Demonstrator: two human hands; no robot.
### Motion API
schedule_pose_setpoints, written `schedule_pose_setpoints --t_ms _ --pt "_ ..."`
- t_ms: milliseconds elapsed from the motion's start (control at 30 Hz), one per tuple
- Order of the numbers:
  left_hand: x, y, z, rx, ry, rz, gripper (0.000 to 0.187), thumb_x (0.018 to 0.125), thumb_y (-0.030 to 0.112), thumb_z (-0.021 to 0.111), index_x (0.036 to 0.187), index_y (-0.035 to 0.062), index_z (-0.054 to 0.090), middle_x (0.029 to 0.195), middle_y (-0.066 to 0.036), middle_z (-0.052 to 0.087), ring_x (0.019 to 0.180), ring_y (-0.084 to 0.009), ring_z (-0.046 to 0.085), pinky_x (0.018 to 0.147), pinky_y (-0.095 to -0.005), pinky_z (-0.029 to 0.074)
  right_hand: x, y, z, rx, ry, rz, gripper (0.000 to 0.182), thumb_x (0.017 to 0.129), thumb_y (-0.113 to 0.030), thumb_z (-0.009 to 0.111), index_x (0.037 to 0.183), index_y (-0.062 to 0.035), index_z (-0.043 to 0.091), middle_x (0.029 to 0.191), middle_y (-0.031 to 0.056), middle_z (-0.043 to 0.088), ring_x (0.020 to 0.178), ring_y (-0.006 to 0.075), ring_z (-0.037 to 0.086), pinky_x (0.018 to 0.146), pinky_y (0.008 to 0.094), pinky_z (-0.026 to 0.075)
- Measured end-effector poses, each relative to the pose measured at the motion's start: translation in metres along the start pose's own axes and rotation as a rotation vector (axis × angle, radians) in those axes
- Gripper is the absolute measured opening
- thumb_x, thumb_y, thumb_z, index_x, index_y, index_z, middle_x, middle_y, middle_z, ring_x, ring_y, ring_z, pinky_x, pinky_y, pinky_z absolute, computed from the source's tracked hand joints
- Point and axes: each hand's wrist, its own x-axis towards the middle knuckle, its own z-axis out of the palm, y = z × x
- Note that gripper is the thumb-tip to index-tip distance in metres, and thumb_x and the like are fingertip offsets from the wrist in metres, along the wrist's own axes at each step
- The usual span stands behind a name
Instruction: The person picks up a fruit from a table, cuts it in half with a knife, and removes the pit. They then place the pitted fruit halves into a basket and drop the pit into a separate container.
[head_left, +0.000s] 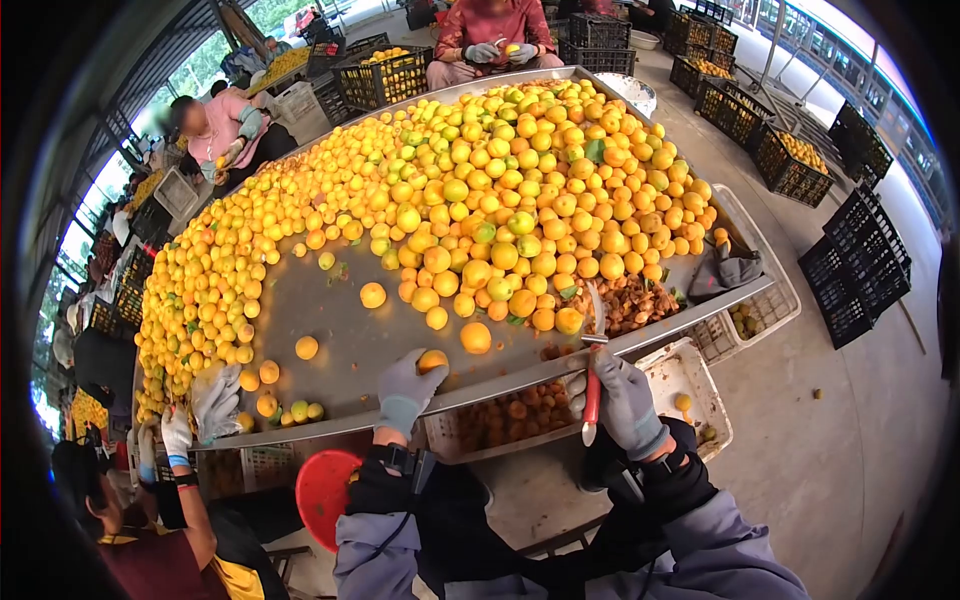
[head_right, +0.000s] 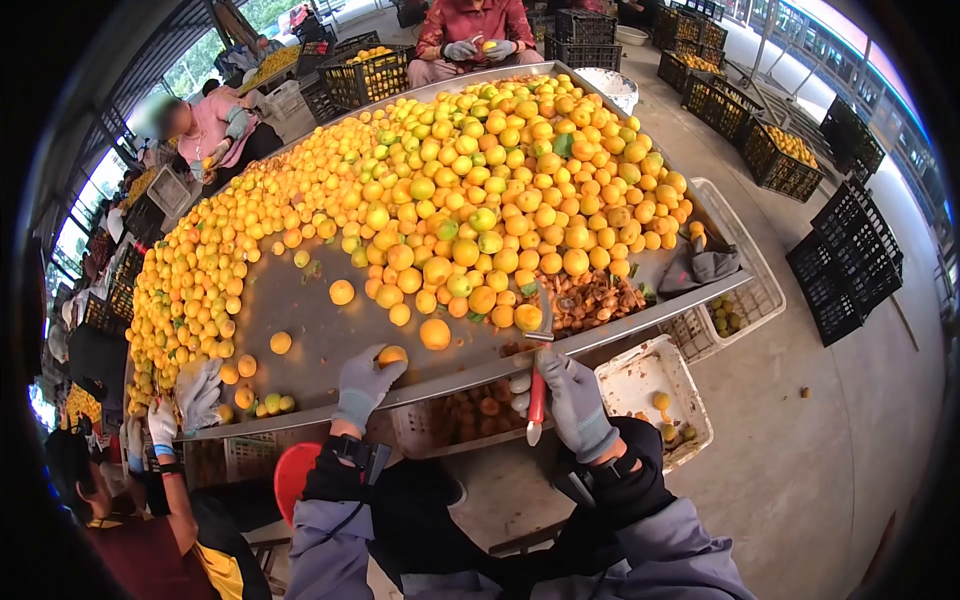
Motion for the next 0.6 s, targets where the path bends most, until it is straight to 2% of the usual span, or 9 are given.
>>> schedule_pose_setpoints --t_ms 33,67,133,233,300,367,433,533,600 --pt "0.006 0.005 -0.004 0.111 -0.195 -0.130 0.052 0.076 0.036 0.075 0.117 0.0058 0.065 0.105 -0.016 0.069 0.092 -0.0337 0.066 0.082 -0.0382 0.052 0.001 0.001 -0.001 -0.026 0.040 0.003 0.048 0.101 -0.045 0.048 0.109 -0.0002 0.064 0.082 0.0075 0.066 0.058 0.0121 0.060 0.050 0.0231 0.049" --pt "0.007 0.003 0.000 0.115 -0.200 -0.132 0.052 0.076 0.036 0.075 0.117 0.0058 0.065 0.105 -0.016 0.069 0.092 -0.0337 0.066 0.082 -0.0382 0.052 0.001 0.000 -0.002 -0.022 0.043 0.008 0.048 0.101 -0.045 0.048 0.109 -0.0002 0.064 0.082 0.0075 0.066 0.058 0.0121 0.060 0.050 0.0231 0.049" --pt "0.009 0.003 0.007 0.392 0.069 0.074 0.054 0.076 0.037 0.075 0.120 0.0082 0.064 0.118 -0.015 0.065 0.103 -0.0316 0.063 0.086 -0.0397 0.051 -0.002 -0.005 -0.008 -0.156 0.050 0.015 0.051 0.101 -0.048 0.047 0.111 -0.0010 0.064 0.083 0.0074 0.066 0.055 0.0110 0.056 0.047 0.0219 0.045" --pt "0.026 0.026 0.015 0.164 0.092 0.220 0.054 0.077 0.038 0.074 0.122 0.0113 0.063 0.123 -0.013 0.062 0.108 -0.0319 0.060 0.089 -0.0408 0.050 0.006 0.009 -0.018 -0.148 0.038 0.089 0.042 0.101 -0.037 0.047 0.116 -0.0014 0.063 0.084 0.0069 0.067 0.054 0.0106 0.055 0.045 0.0207 0.042" --pt "0.039 0.040 0.025 0.182 -0.012 0.191 0.054 0.078 0.039 0.073 0.123 0.0118 0.062 0.125 -0.013 0.061 0.110 -0.0334 0.059 0.090 -0.0433 0.049 0.007 0.005 -0.014 -0.095 0.022 0.173 0.036 0.097 -0.027 0.047 0.118 -0.0007 0.060 0.085 0.0068 0.067 0.054 0.0104 0.055 0.042 0.0215 0.041" --pt "0.047 0.052 0.034 0.197 -0.122 0.165 0.054 0.079 0.041 0.071 0.125 0.0122 0.062 0.127 -0.012 0.060 0.111 -0.0348 0.058 0.091 -0.0457 0.049 0.006 0.004 -0.014 -0.094 0.015 0.154 0.036 0.097 -0.026 0.046 0.117 0.0003 0.060 0.083 0.0070 0.067 0.054 0.0103 0.055 0.041 0.0206 0.041" --pt "0.052 0.059 0.041 0.463 -0.230 0.212 0.053 0.080 0.041 0.069 0.125 0.0143 0.062 0.123 -0.012 0.062 0.109 -0.0341 0.059 0.091 -0.0454 0.049 0.005 0.007 -0.020 -0.102 0.017 0.153 0.036 0.097 -0.025 0.045 0.116 0.0012 0.060 0.081 0.0069 0.067 0.053 0.0099 0.055 0.039 0.0192 0.040" --pt "0.061 0.061 0.044 0.586 -0.302 0.165 0.052 0.079 0.041 0.066 0.124 0.0156 0.063 0.121 -0.012 0.062 0.107 -0.0337 0.060 0.089 -0.0442 0.049 0.000 -0.003 -0.024 -0.124 0.040 0.192 0.037 0.097 -0.025 0.045 0.117 0.0015 0.060 0.081 0.0062 0.066 0.052 0.0094 0.055 0.038 0.0184 0.039" --pt "0.070 0.054 0.044 0.546 -0.351 0.101 0.052 0.078 0.045 0.065 0.120 0.0140 0.064 0.106 -0.013 0.068 0.099 -0.0337 0.064 0.085 -0.0450 0.051 0.002 0.010 -0.033 -0.065 0.041 0.127 0.037 0.097 -0.024 0.045 0.118 0.0021 0.060 0.081 0.0061 0.066 0.052 0.0089 0.055 0.038 0.0181 0.039"
